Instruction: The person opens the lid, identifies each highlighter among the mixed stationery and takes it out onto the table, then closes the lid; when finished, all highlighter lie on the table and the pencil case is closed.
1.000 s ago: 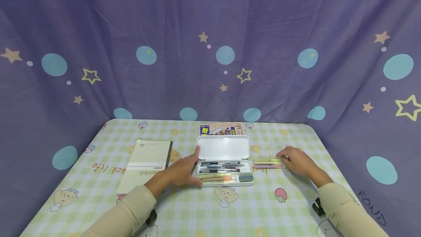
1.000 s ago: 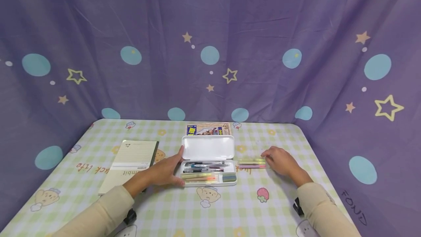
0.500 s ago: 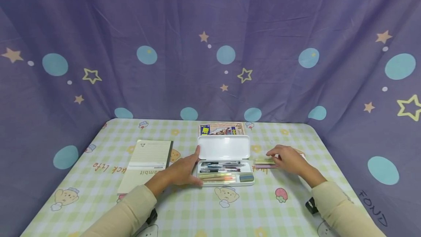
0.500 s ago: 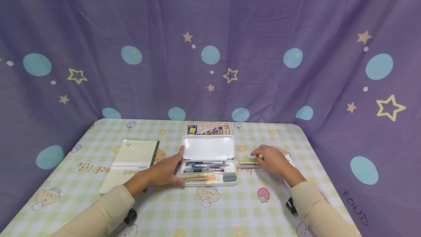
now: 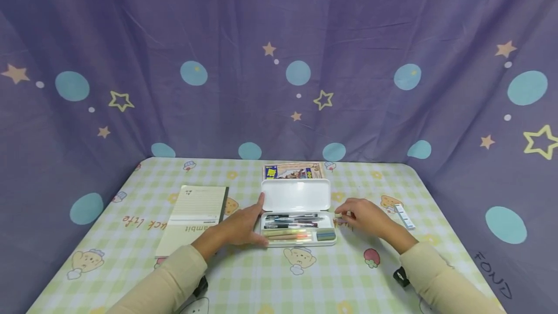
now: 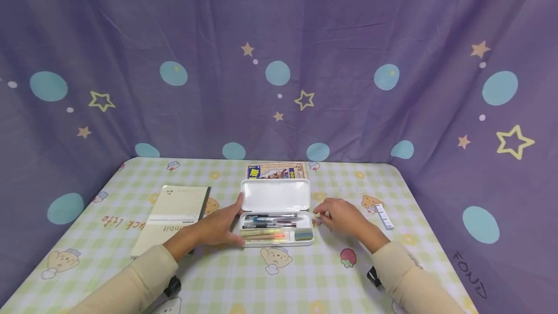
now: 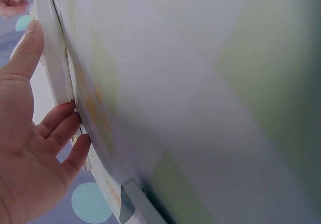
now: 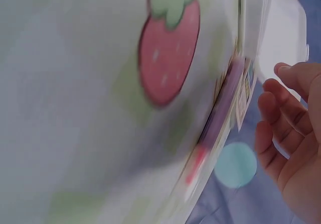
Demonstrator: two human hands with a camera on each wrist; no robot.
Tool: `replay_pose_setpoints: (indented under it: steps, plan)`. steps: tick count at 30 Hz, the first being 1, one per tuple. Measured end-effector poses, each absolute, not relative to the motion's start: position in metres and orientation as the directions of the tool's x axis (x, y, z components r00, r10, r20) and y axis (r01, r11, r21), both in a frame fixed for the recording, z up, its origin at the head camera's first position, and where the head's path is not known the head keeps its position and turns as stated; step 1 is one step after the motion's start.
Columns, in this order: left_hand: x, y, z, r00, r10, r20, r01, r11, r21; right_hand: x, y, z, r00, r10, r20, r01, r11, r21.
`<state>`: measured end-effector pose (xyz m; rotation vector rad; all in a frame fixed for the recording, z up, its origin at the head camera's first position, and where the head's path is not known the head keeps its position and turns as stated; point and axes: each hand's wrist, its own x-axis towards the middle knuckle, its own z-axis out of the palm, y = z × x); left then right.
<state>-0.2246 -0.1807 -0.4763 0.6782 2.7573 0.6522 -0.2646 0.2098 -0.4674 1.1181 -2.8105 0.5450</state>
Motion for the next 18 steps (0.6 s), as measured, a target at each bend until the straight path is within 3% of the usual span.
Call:
replay_pose_setpoints:
  steps: [9, 18]
  plan:
    - [-0.225, -0.182, -0.481, -0.872, 0.472, -0.131, 0.361, 0.8, 0.48, -0.261, 0.177, -0.468, -0.694, -0.697, 0.181, -0.714, 0.637, -0.291]
    - [-0.226, -0.182, -0.479, -0.866, 0.485, -0.122, 0.38, 0.797, 0.47, -0.255, 0.147, -0.467, -0.61, -0.765, 0.207, -0.788, 0.556, -0.264]
